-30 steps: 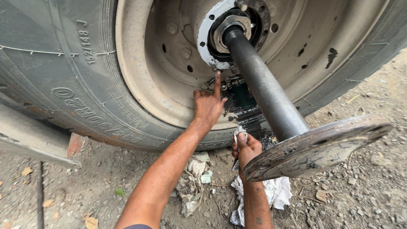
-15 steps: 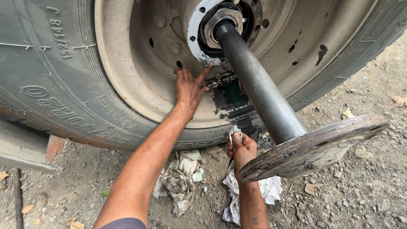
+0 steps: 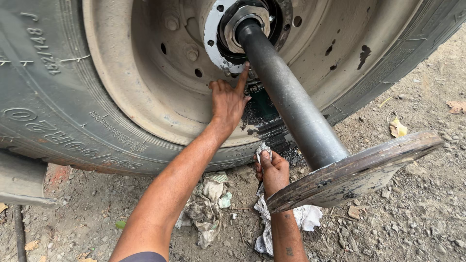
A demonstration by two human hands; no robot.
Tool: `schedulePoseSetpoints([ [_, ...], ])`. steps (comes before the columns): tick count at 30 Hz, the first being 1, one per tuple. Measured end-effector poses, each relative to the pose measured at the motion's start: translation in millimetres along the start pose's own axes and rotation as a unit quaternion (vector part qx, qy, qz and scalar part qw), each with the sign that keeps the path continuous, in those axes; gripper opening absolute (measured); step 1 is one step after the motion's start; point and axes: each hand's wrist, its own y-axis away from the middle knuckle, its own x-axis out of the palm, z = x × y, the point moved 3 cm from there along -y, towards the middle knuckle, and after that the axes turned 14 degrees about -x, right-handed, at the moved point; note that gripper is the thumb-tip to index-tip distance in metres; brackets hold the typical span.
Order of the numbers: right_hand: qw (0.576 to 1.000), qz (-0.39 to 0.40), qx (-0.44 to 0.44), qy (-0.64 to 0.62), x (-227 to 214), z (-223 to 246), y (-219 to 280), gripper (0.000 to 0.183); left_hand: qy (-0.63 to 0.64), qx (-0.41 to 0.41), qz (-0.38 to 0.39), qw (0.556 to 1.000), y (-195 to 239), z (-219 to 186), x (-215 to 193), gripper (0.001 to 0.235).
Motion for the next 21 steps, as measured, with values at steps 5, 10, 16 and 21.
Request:
schedulePoseSetpoints([
  [5,1.0,-0.002,0.001,-0.018,-4,-3,-6,0.031,-0.036,-0.012,-0.02,0.999,-4,14,9,0.102],
  [10,1.0,0.0,-0.002,-0.014,-3,-4,-5,0.031,-0.033,-0.019,-0.037,0.999,3,30,24,0.099],
  [16,1.0,0.002,0.0,0.001,-3,-7,-4,0.031,-0.008,-0.011,0.023,1.0,16,23,29,0.097],
  [21,1.0,0.009,-0.021,-0.017,-4,-7,-4,0.033,0.06,-0.005,0.063,0.996,35,13,15,0.102],
])
